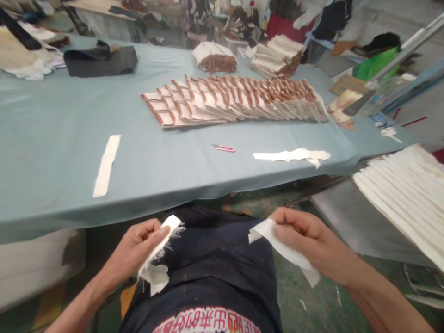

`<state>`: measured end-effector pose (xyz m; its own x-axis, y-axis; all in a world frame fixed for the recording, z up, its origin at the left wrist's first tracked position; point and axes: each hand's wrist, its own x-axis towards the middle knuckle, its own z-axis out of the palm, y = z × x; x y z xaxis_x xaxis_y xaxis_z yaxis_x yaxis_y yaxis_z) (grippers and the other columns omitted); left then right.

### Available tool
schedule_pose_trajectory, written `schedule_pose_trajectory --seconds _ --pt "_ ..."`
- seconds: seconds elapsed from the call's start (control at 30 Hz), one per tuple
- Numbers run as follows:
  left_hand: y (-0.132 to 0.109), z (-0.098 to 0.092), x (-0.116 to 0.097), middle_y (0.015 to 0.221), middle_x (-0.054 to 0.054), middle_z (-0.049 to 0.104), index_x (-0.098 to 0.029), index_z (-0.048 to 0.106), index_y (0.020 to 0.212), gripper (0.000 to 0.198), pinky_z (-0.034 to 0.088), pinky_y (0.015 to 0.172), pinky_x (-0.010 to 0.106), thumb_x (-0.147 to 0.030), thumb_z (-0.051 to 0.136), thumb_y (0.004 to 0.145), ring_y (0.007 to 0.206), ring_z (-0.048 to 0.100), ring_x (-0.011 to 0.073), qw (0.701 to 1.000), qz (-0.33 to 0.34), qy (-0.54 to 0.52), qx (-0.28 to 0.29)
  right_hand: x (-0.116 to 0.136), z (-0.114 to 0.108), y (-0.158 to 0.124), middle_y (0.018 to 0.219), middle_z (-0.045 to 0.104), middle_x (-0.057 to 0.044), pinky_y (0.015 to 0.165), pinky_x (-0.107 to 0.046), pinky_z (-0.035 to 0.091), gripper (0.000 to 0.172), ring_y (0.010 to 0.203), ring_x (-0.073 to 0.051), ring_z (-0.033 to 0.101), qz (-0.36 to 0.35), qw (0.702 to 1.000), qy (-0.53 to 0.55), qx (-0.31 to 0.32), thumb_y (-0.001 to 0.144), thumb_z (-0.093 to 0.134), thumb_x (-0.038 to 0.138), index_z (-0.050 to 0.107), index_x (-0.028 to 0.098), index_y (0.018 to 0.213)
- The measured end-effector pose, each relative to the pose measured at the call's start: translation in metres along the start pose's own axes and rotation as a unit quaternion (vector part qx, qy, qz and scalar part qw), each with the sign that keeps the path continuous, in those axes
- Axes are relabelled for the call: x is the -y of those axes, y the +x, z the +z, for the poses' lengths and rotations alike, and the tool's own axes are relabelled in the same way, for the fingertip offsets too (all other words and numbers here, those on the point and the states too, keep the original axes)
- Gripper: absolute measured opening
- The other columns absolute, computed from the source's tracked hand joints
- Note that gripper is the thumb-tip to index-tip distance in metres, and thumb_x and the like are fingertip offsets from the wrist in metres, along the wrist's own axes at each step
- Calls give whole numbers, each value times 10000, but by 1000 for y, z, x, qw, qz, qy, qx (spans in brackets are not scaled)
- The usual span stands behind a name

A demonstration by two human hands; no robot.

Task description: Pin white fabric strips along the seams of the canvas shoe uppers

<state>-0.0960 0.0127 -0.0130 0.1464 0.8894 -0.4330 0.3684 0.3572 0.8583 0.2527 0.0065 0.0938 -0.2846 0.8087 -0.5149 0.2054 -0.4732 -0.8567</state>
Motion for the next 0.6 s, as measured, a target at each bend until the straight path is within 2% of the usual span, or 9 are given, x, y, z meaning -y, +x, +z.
schedule_pose_trajectory --seconds 0.1,0.23,0.37,0.43,0.53,0.6 --pt "-5 11 -2 587 -75 336 -207 433 651 697 234 479 192 -865 649 732 539 264 89 997 -31 -71 29 8 9 23 665 561 29 457 -178 322 528 524 -73 440 -21 999 26 -4 814 793 678 624 179 859" --pt "-13 26 -2 585 -79 346 -196 454 661 745 218 499 199 -910 667 672 541 250 77 990 -36 -134 25 29 32 62 636 575 39 451 -175 310 527 491 -68 434 -33 999 30 7 814 783 677 644 182 928" --pt "-19 33 2 577 -81 338 -199 462 676 719 195 505 223 -884 675 707 537 228 76 979 -12 -203 22 62 72 112 546 547 66 432 -185 295 566 450 -90 434 -50 998 17 21 768 801 635 658 189 1085" --pt "-20 33 6 556 -84 337 -206 456 672 718 186 499 238 -888 678 702 517 222 73 973 -15 -230 12 79 95 139 549 589 55 437 -194 310 557 443 -101 454 -73 997 3 28 789 778 567 657 182 1174" --pt "-22 27 14 542 -92 298 -211 430 649 740 176 503 247 -912 665 685 516 203 72 968 -22 -250 -22 105 127 179 685 714 -5 458 -206 352 508 491 -112 526 -102 994 0 31 827 736 424 649 173 1260" --pt "-22 22 21 539 -95 278 -215 411 643 758 177 507 246 -934 648 670 520 198 73 964 -25 -264 -32 123 145 203 763 752 -29 463 -212 368 456 502 -104 530 -107 994 11 28 821 714 324 657 168 1245"
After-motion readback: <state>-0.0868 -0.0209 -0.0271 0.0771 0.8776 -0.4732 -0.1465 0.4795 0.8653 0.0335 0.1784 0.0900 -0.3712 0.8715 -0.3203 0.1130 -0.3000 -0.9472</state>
